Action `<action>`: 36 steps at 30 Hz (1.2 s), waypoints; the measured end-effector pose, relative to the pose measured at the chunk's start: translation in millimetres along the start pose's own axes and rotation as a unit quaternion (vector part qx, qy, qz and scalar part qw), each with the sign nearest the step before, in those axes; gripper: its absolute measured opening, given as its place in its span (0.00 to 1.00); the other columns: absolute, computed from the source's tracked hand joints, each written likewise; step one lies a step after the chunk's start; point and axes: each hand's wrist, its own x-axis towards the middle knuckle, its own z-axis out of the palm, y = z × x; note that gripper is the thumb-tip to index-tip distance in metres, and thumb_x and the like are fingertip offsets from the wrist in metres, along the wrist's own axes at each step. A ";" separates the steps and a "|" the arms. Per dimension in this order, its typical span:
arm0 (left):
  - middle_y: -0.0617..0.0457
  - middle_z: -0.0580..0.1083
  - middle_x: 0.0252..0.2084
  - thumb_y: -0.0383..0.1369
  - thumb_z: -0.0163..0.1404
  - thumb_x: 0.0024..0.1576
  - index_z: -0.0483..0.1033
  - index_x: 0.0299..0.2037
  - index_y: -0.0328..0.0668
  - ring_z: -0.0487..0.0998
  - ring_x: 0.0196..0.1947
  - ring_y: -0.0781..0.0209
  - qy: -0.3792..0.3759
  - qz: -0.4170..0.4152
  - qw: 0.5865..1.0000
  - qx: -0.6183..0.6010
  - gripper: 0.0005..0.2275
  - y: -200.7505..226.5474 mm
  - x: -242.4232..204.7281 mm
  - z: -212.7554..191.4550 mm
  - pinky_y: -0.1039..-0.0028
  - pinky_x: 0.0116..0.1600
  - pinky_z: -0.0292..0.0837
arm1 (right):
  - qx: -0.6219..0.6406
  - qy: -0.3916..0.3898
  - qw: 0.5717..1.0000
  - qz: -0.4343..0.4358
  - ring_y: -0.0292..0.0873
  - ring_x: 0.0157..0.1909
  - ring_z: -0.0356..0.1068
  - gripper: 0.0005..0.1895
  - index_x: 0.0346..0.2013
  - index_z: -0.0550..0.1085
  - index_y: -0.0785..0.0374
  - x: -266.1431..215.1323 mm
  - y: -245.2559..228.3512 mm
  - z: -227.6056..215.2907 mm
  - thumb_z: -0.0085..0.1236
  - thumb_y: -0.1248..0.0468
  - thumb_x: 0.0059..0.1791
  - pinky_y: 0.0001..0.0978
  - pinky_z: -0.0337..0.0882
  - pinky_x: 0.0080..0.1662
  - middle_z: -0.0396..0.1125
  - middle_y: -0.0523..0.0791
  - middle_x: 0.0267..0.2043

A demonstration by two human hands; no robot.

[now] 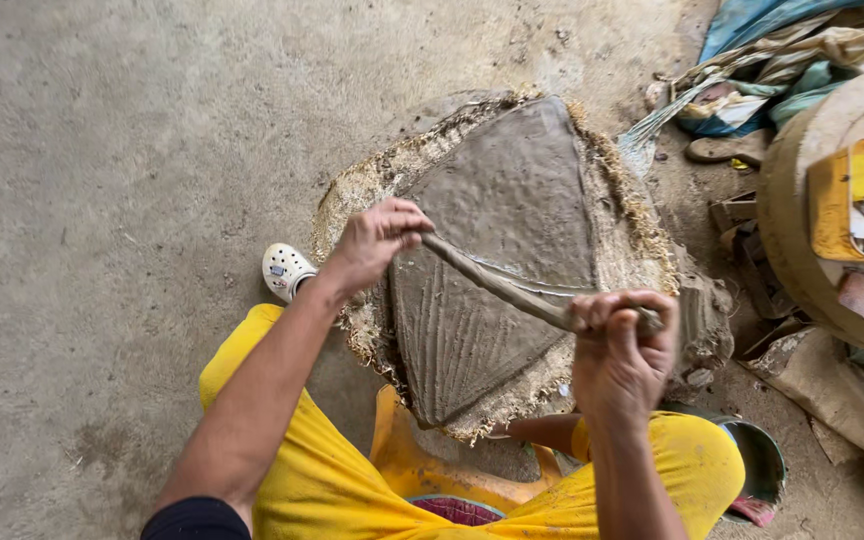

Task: The person manipulates a large slab of clay on a textured base, smoothing its surface by hand and then rolling out and attaching a thin coil of clay along the center crease.

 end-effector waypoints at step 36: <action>0.55 0.83 0.41 0.25 0.66 0.49 0.84 0.33 0.49 0.80 0.43 0.65 0.077 0.037 0.996 -0.025 0.07 -121.0 74.9 -12.9 0.73 0.53 0.78 | -0.023 0.080 0.995 0.048 0.42 0.43 0.65 0.14 0.54 0.68 0.57 14.6 100.2 11.0 0.59 0.59 0.56 0.41 0.72 0.52 0.66 0.43 0.39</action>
